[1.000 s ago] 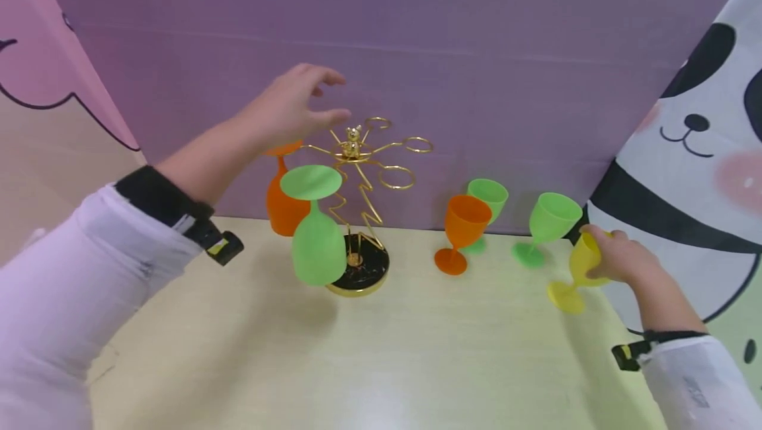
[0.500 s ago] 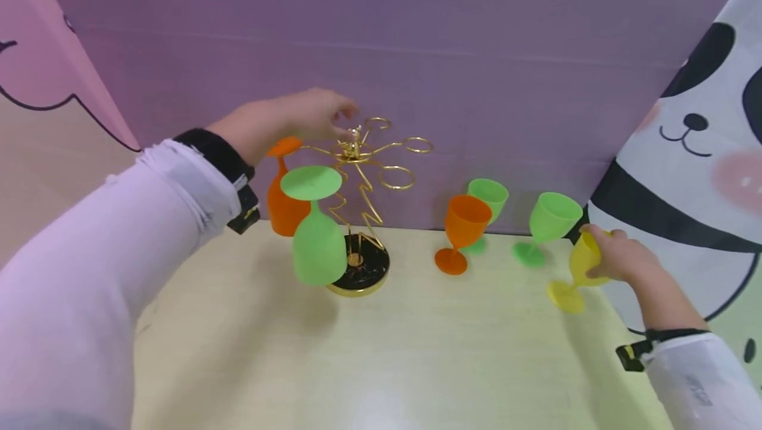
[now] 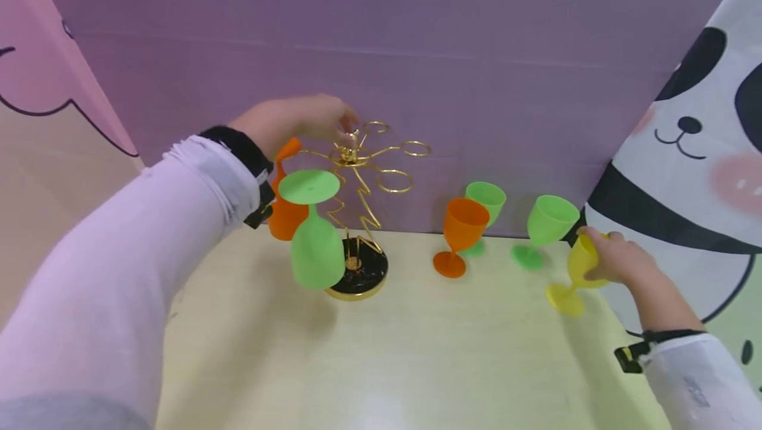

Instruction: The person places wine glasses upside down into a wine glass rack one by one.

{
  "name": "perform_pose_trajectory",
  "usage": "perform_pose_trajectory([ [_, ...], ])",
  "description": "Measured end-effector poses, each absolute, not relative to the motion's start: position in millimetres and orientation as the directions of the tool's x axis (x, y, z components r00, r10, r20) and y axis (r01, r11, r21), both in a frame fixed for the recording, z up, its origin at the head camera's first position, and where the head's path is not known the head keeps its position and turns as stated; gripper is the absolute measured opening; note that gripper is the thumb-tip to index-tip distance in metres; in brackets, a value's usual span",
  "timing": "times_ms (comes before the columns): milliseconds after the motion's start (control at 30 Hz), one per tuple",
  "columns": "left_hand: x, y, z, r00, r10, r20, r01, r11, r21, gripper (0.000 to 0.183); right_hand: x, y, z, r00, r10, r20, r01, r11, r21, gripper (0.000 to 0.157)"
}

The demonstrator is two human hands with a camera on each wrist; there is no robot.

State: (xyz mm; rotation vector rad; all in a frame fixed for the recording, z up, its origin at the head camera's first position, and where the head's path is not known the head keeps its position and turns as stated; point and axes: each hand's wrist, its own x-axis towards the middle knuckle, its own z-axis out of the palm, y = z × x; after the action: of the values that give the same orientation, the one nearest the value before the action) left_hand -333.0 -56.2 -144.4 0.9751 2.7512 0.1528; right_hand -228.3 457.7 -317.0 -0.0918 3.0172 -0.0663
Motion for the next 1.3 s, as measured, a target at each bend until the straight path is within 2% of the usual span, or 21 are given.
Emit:
perform_pose_trajectory([
  [167, -333.3, -49.8, -144.6, -0.750, 0.637, -0.178, 0.622, 0.771, 0.139, 0.043, -227.7, 456.2, -318.0, -0.991, -0.062, -0.120, -0.056, 0.997, -0.049, 0.089],
  [333, -333.4, -45.0, -146.9, -0.762, 0.639, -0.102, 0.639, 0.768, 0.038, 0.006, -230.1, 455.6, -317.7, -0.991, -0.069, -0.112, -0.065, 0.997, -0.041, 0.089],
  [600, -331.0, -47.8, -148.8, -0.728, 0.685, -0.032, 0.686, 0.727, -0.040, 0.021, -229.8, 452.6, -317.2, -0.991, -0.063, -0.122, -0.058, 0.997, -0.041, 0.089],
  [800, -330.7, -49.7, -148.2, -0.705, 0.709, -0.017, 0.708, 0.702, -0.072, 0.007, -232.1, 452.7, -316.9, -0.991, -0.068, -0.116, -0.065, 0.997, -0.033, 0.089],
  [900, -329.6, -50.5, -146.9, -0.692, 0.722, -0.017, 0.720, 0.689, -0.084, 0.016, -232.8, 452.1, -316.9, -0.991, -0.063, -0.119, -0.059, 0.998, -0.035, 0.090],
  [1300, -318.7, -50.0, -146.5, -0.668, 0.743, -0.035, 0.744, 0.668, -0.027, 0.020, -234.6, 450.2, -319.0, -0.990, -0.077, -0.117, -0.073, 0.996, -0.042, 0.089],
])
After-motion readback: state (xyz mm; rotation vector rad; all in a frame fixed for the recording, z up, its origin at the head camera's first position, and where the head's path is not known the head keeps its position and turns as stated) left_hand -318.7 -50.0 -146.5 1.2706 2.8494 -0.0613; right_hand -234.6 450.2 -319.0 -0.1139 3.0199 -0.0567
